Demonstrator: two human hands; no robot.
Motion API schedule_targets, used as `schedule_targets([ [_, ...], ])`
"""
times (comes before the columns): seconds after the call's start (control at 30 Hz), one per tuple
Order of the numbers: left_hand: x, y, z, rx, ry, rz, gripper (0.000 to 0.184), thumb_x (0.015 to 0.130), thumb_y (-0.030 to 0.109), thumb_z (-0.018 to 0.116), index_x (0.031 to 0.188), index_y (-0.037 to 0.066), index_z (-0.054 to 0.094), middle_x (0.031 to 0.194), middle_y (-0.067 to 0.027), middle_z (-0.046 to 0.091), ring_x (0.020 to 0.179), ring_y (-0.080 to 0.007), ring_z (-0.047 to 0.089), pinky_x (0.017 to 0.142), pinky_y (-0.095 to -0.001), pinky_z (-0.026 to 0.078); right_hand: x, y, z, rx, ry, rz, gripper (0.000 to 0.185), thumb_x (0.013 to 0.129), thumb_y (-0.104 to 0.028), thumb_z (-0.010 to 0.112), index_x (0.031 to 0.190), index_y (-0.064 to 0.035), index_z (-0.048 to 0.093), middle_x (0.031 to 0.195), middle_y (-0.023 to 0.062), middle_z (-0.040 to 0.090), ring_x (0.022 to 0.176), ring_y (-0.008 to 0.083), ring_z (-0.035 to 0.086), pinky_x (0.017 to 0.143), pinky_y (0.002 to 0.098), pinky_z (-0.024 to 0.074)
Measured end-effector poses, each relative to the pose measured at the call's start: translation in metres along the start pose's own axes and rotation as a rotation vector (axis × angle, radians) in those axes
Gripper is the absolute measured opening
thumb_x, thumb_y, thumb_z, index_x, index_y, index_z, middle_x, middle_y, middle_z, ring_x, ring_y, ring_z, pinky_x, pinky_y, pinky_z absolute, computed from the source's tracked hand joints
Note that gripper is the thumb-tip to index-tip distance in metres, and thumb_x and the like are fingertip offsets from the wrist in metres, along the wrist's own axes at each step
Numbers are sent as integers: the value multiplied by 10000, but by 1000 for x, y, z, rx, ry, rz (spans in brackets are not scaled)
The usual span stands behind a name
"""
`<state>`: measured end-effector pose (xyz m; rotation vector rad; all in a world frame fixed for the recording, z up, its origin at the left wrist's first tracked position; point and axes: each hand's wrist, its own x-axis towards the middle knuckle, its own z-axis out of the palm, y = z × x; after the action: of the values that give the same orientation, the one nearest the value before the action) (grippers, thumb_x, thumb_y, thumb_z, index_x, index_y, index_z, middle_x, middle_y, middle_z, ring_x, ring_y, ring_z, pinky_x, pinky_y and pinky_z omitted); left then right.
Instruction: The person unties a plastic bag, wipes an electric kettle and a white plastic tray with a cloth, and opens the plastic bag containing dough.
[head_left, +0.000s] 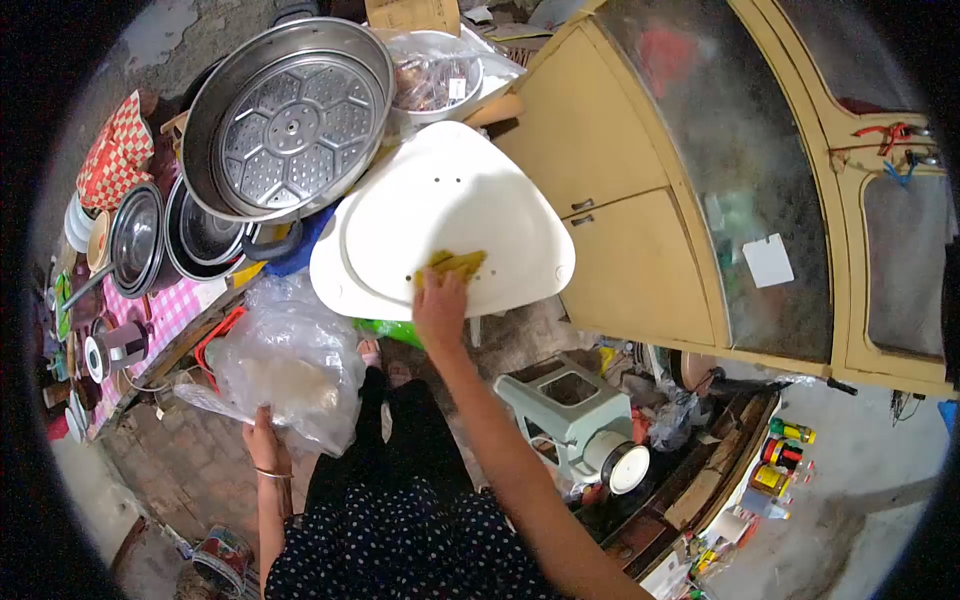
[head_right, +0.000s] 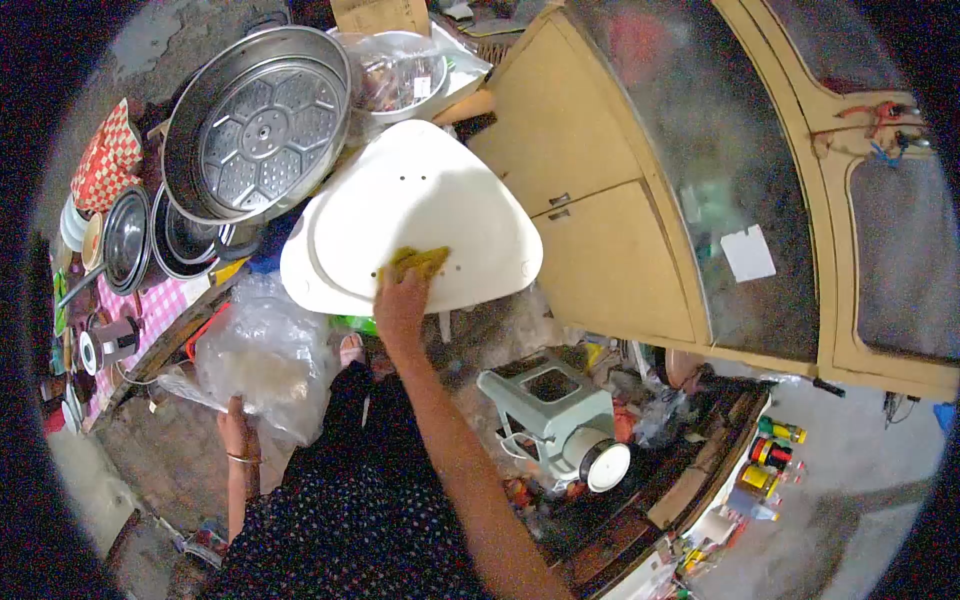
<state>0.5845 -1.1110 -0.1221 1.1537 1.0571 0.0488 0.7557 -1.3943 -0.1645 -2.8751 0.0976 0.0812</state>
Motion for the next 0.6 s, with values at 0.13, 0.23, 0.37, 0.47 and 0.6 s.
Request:
schedule_targets([
  [0.13,3,1,24,13,-51,26,280,783,82,519,1035,-24,457,944,-60,526,825,-141,512,689,-272,426,10,-8,7,602,-96,-33,317,793,-166,527,1069,-9,533,1013,152,523,870,244,534,778,351,430],
  [0.23,5,1,42,67,-29,6,252,788,146,542,1001,20,495,902,-45,552,756,-140,531,599,-285,444,22,27,-13,1022,-45,204,285,806,-155,513,1027,24,529,990,193,528,933,291,515,812,376,408],
  [0.37,7,-8,56,79,-40,38,259,792,137,533,1013,9,488,920,-53,555,804,-162,541,613,-306,456,76,111,-41,800,230,247,346,806,-149,528,1104,24,499,1008,134,542,884,202,526,758,305,433],
  [0.47,11,-19,61,98,23,47,261,798,142,533,1020,13,484,921,-50,555,796,-157,544,606,-298,455,111,131,-14,354,301,86,357,794,-137,525,1128,-19,482,1105,187,485,1015,322,453,887,406,345],
  [0.6,5,-22,92,102,75,123,245,809,149,526,1014,24,480,901,-41,554,760,-138,539,580,-279,449,77,39,16,249,40,-161,327,704,-78,556,1027,-30,539,1108,177,451,1061,330,414,875,466,347],
])
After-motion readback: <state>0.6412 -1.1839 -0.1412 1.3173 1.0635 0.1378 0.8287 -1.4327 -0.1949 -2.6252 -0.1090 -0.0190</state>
